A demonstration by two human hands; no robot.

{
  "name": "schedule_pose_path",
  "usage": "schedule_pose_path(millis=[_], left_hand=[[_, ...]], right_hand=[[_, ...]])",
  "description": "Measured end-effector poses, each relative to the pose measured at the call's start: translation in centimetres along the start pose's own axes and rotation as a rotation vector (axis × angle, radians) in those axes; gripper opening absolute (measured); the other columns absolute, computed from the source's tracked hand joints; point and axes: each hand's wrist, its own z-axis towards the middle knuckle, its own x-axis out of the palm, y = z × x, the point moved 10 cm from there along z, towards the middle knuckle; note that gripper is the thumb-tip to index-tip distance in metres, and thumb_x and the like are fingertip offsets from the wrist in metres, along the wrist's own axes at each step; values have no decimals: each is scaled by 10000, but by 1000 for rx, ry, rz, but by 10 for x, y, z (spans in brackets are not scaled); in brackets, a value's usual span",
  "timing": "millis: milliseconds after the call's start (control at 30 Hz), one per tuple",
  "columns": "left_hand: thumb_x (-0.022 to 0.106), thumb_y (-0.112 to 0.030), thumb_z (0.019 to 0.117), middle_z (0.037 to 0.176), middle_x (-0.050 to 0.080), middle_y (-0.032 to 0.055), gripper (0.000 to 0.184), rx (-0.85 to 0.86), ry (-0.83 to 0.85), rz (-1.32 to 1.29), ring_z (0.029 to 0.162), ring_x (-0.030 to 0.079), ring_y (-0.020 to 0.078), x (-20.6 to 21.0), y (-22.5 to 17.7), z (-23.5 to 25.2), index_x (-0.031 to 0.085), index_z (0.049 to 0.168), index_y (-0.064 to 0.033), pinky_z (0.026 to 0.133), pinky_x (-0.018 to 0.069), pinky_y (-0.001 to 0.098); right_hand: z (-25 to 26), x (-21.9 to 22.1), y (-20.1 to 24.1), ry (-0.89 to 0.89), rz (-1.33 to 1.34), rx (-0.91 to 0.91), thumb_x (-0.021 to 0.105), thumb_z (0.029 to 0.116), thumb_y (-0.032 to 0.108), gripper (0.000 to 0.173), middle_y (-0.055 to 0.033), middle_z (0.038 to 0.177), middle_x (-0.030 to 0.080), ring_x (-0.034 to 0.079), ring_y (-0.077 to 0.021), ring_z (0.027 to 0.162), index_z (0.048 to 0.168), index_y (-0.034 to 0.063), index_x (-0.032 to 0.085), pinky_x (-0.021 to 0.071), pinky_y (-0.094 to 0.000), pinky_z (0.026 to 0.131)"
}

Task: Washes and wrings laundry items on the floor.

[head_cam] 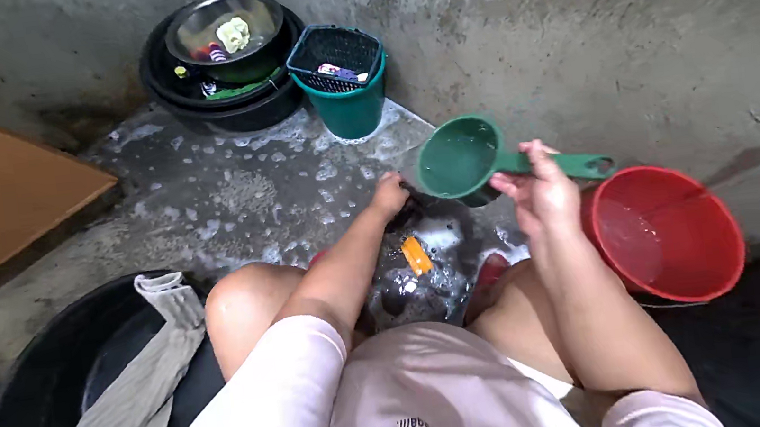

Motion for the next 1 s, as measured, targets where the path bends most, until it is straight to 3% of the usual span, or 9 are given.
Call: schedule_pose_path(millis=[133,200,300,400,667,733,833,900,1000], left_hand=[[721,-264,937,1424,583,209,558,-26,169,435,1380,499,354,10,-7,-20,569,1400,8,1215,309,515],[723,-374,908,1327,643,213,514,-33,247,604,1302,557,402,13,-11,-25,664,1280,-23,1125,388,613],[653,-251,968,1285,653,217,365,77,305,569,1267,581,391,13,-27,-29,669,1245,-15,1088,428,620],[674,-104,927,1191,679,186,168,178,319,473,1181,616,367,-6,-63,-27,758,1062,-52,1020,482,615],[557,50,891,1131,721,95,323,700,-19,423,1141,632,275,-75,-169,-85,802,1011,-123,1035,482,461],[590,47,863,1106,727,85,298,711,99,400,1137,638,271,-52,-150,-99,808,959,-132,1031,492,487],[708,-23,862,1139,711,91,172,394,517,619,1122,646,303,24,-60,-108,806,949,-134,992,516,572],[677,-100,924,1269,661,155,190,105,741,710,1191,617,373,59,13,-110,772,1087,-112,999,486,638],[676,-114,941,1361,613,215,361,-89,717,601,1273,565,428,65,58,-99,701,1300,-132,1053,430,671]], right_hand=[[-14,35,-15,149,-147,-36,624,1034,201,229,-105,995,711,707,-180,752,1166,17,653,631,-353,678],[-13,40,-15,170,-179,-47,645,1020,189,205,-89,972,706,698,-159,741,1142,26,669,626,-338,673],[0,30,-12,132,-120,-14,618,1044,253,267,-118,990,713,711,-196,756,1181,27,657,634,-368,682],[11,13,-4,81,-71,0,589,1058,295,311,-128,991,710,717,-221,774,1207,26,637,636,-394,698],[25,-25,20,-74,-70,-72,603,1049,315,315,-114,975,715,719,-216,740,1212,47,634,638,-384,666],[27,-32,22,-97,-63,-69,596,1053,317,322,-115,979,716,720,-219,737,1225,48,627,638,-387,666],[27,-35,19,-103,-68,-48,594,1053,322,330,-115,966,712,716,-222,729,1237,49,621,638,-392,663],[25,-30,16,-78,-84,-34,604,1048,318,327,-116,959,714,719,-223,728,1229,47,620,640,-390,658],[17,-18,11,-11,-156,-15,629,1035,273,277,-109,968,718,720,-209,726,1201,52,644,638,-374,649]])
